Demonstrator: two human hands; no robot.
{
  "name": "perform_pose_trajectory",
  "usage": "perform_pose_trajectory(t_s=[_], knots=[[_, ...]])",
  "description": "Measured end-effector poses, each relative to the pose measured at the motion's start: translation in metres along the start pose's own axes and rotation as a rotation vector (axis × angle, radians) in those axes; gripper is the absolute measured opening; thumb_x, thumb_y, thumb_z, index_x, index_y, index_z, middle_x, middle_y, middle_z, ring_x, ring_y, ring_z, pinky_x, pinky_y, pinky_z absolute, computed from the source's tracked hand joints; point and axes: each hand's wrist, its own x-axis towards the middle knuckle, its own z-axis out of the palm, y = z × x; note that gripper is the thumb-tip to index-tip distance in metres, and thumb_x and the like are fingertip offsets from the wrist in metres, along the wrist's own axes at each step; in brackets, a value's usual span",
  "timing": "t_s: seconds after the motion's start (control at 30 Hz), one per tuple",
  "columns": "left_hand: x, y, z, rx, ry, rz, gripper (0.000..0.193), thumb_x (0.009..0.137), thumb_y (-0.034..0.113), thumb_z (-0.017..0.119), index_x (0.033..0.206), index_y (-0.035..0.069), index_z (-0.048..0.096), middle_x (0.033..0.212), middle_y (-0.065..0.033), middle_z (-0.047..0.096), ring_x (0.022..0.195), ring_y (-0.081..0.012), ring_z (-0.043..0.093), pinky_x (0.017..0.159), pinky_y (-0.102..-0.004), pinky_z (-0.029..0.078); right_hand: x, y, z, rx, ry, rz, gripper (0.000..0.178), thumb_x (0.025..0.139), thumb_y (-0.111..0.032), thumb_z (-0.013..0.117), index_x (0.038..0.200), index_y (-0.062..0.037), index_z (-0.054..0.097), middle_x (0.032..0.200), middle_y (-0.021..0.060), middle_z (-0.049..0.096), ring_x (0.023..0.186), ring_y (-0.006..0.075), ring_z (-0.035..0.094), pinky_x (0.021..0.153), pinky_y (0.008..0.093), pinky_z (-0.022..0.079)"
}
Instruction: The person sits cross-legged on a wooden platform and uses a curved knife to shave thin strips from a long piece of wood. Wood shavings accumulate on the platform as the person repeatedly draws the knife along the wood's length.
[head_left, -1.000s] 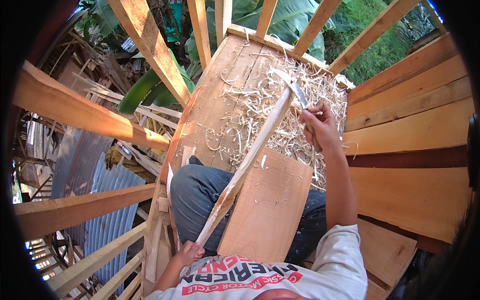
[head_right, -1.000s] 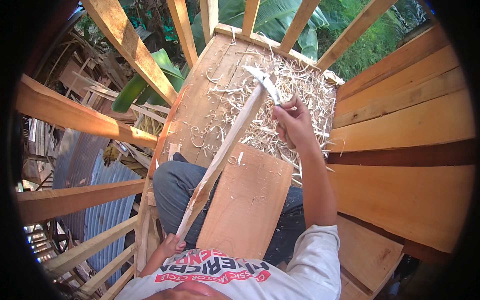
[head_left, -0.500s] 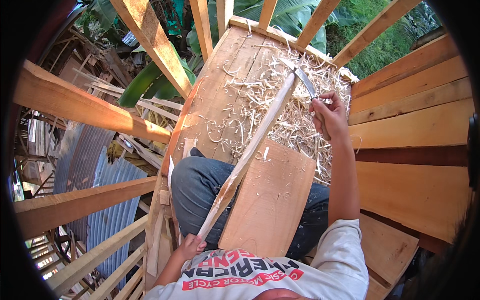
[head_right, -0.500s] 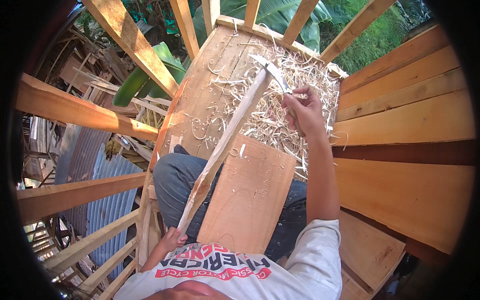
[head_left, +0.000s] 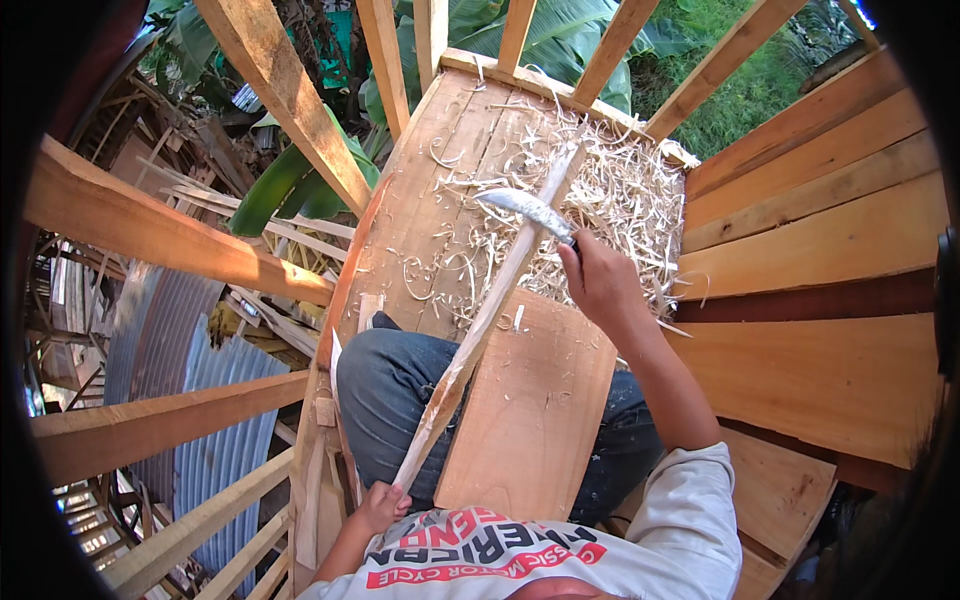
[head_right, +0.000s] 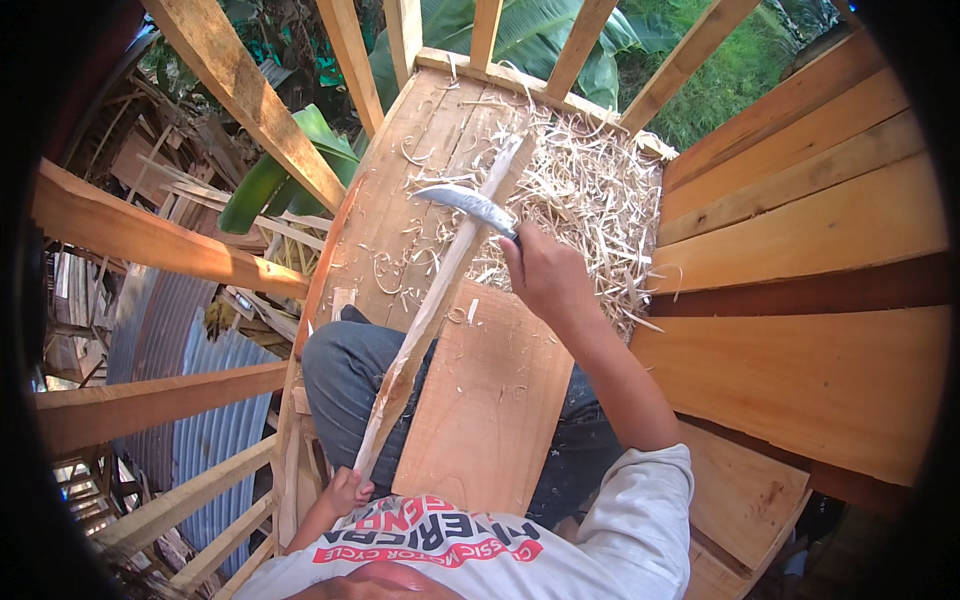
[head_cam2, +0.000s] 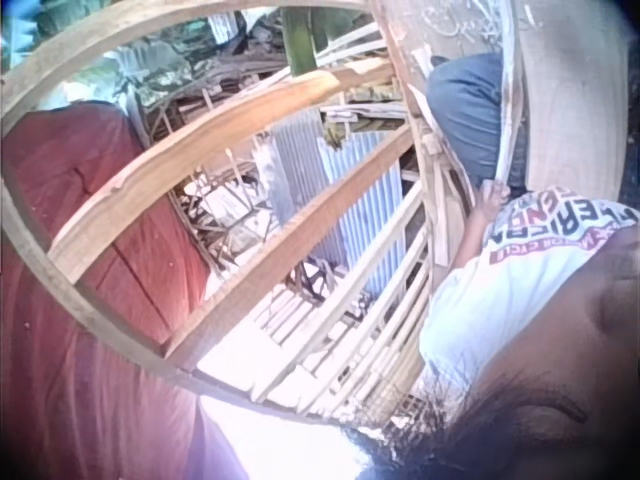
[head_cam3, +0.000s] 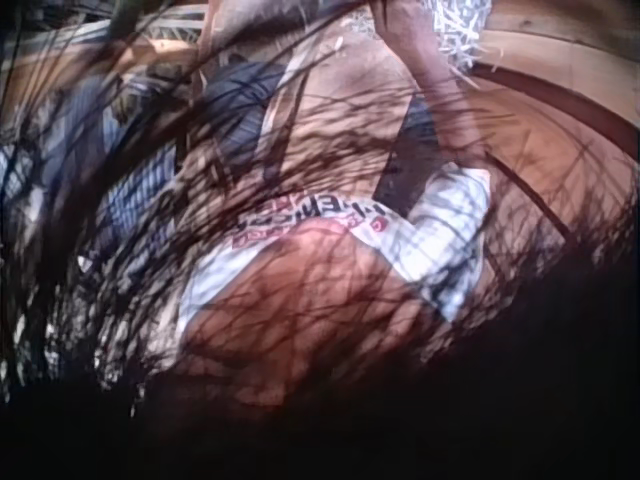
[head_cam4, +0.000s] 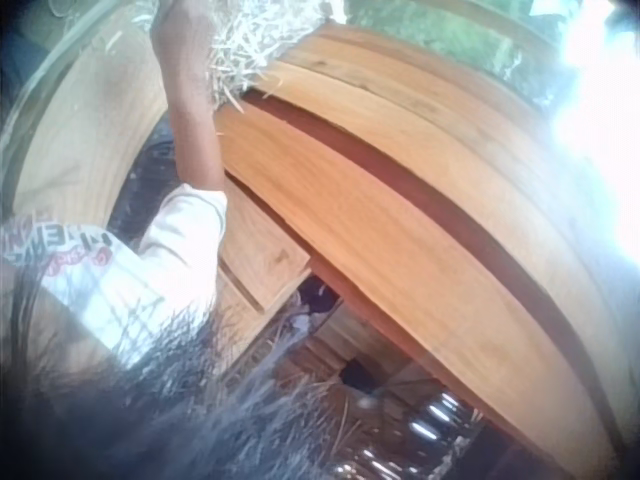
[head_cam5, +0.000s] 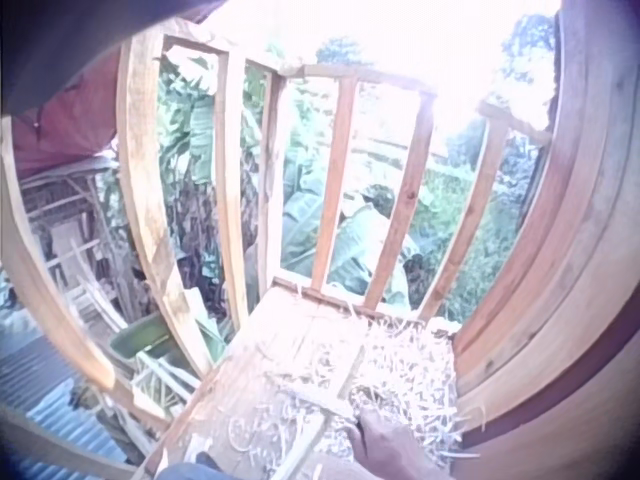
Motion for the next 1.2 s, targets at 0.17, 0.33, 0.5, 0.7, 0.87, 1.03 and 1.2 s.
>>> perform_pose_trajectory(t_s=[0.17, 0.33, 0.5, 0.7, 0.87, 1.03, 1.2], knots=[[0.002, 0.003, -0.002, 0.104, -0.013, 0.038, 0.065, 0.091, 0.060, 0.038, 0.057, 0.005, 0.041, 0.053, 0.0019, 0.040, 0.047, -0.0064, 0.037, 0.044, -0.0230, 0.030, 0.041, 0.104, -0.032, 0.002, 0.269, 0.520, 0.032, 0.097, -0.027, 0.043, 0.079, -0.0001, 0.050, 0.060, 0.0212, 0.054, 0.056, 0.0407, 0.055, 0.052, 0.0465, 0.041], [0.001, -0.002, -0.002, 0.052, -0.004, 0.020, 0.066, 0.092, 0.060, 0.037, 0.056, 0.005, 0.041, 0.052, 0.0020, 0.039, 0.047, -0.0066, 0.036, 0.045, -0.0233, 0.029, 0.009, 0.065, -0.021, 0.159, 0.201, 0.379, 0.031, 0.096, -0.024, 0.041, 0.084, 0.0019, 0.051, 0.056, 0.0210, 0.051, 0.054, 0.0388, 0.055, 0.051, 0.0465, 0.038], [0.000, 0.001, -0.001, 0.069, 0.017, 0.022, 0.065, 0.091, 0.061, 0.038, 0.058, 0.005, 0.041, 0.052, 0.0027, 0.038, 0.047, -0.0062, 0.036, 0.045, -0.0223, 0.028, -0.009, 0.020, -0.024, 0.198, 0.101, 0.197, 0.029, 0.096, -0.024, 0.043, 0.084, 0.0007, 0.052, 0.056, 0.0191, 0.051, 0.054, 0.0373, 0.055, 0.050, 0.0424, 0.040], [0.000, 0.012, 0.000, 0.009, -0.008, -0.036, 0.064, 0.091, 0.061, 0.038, 0.059, 0.006, 0.041, 0.053, 0.0027, 0.039, 0.047, -0.0061, 0.034, 0.044, -0.0224, 0.027, 0.031, 0.046, -0.010, 0.075, 0.050, 0.259, 0.029, 0.096, -0.027, 0.044, 0.082, -0.0029, 0.054, 0.062, 0.0193, 0.057, 0.055, 0.0406, 0.056, 0.052, 0.0469, 0.043], [0.005, 0.020, 0.005, 0.018, 0.022, -0.005, 0.063, 0.091, 0.061, 0.039, 0.059, 0.006, 0.041, 0.054, 0.0027, 0.039, 0.047, -0.0062, 0.035, 0.044, -0.0219, 0.027, 0.044, 0.048, -0.014, 0.056, 0.037, 0.276, 0.030, 0.095, -0.025, 0.046, 0.080, -0.0001, 0.052, 0.056, 0.0213, 0.053, 0.054, 0.0406, 0.056, 0.051, 0.0477, 0.043], [-0.004, 0.007, -0.001, 0.020, -0.014, -0.021, 0.064, 0.091, 0.062, 0.039, 0.059, 0.006, 0.042, 0.055, 0.0020, 0.041, 0.047, -0.0067, 0.035, 0.044, -0.0231, 0.029, 0.037, 0.045, -0.005, 0.008, 0.045, 0.249, 0.039, 0.097, -0.031, 0.042, 0.077, 0.0004, 0.053, 0.057, 0.0209, 0.056, 0.053, 0.0386, 0.057, 0.052, 0.0457, 0.046], [0.008, 0.002, -0.003, 0.080, 0.007, 0.016, 0.065, 0.090, 0.062, 0.038, 0.059, 0.006, 0.042, 0.053, 0.0022, 0.040, 0.047, -0.0071, 0.036, 0.045, -0.0237, 0.030, 0.039, 0.062, -0.042, -0.044, 0.165, 0.284, 0.035, 0.097, -0.031, 0.041, 0.080, -0.0020, 0.054, 0.057, 0.0200, 0.054, 0.055, 0.0400, 0.056, 0.051, 0.0470, 0.042]])
